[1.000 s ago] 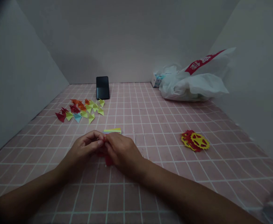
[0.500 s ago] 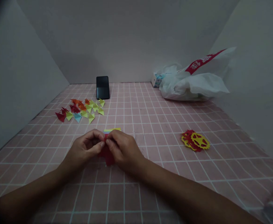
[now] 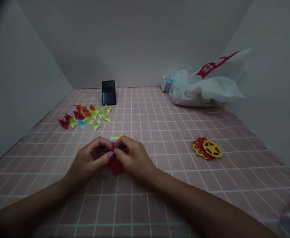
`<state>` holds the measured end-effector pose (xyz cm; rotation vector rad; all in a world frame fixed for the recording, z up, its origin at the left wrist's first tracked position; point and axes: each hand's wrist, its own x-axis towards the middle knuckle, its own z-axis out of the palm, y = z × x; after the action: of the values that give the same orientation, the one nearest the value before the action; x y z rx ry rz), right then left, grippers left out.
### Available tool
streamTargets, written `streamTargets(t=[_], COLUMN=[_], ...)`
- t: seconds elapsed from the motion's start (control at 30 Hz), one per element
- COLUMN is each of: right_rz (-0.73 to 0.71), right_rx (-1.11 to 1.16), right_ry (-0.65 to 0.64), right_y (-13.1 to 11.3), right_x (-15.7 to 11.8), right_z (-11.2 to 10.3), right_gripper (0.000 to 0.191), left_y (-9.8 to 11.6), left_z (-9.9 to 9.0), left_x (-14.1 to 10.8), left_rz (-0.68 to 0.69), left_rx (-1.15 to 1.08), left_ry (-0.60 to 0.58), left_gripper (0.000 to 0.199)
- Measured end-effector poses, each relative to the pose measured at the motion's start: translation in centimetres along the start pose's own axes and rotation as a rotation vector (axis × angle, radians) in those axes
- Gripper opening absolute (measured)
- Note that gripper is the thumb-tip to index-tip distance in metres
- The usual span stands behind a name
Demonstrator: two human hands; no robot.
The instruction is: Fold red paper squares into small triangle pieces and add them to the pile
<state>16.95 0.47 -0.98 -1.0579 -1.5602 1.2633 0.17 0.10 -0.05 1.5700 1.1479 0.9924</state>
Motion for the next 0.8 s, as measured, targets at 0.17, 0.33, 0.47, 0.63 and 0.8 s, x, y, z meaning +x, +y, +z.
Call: streamTargets(t=[0.17, 0.33, 0.47, 0.63, 0.8], right_rz=[0.002, 0.032, 0.054, 0.102, 0.130], right_rx=[0.020, 0.055, 0.097, 0.188, 0.214], right_ry=[-0.015, -0.015, -0.024, -0.054, -0.045], right_y=[0.41, 0.09, -0.26, -0.18, -0.20], right_x=[-0.06, -0.15, -0.18, -0.08, -0.06], right_z=[0.13, 0.16, 0.09, -0.01, 0.00], right_gripper=[0.002, 0.003, 0.005, 0.006, 0.008], left_y=[-0.14, -0.30, -0.34, -0.38, -0.36], left_z=[-0.08, -0.14, -0.14, -0.19, -0.19], left_x=[-0.14, 0.00, 0.06, 0.01, -0.01], left_rz=[-0.057, -0.055, -0.025, -0.011, 0.018], left_rx=[-0.098, -0.125, -0.140, -0.130, -0.112], left_ry=[-0.009, -0.004, -0.002, -0.001, 0.008], left_gripper=[0.008, 0.009, 0.010, 0.006, 0.004])
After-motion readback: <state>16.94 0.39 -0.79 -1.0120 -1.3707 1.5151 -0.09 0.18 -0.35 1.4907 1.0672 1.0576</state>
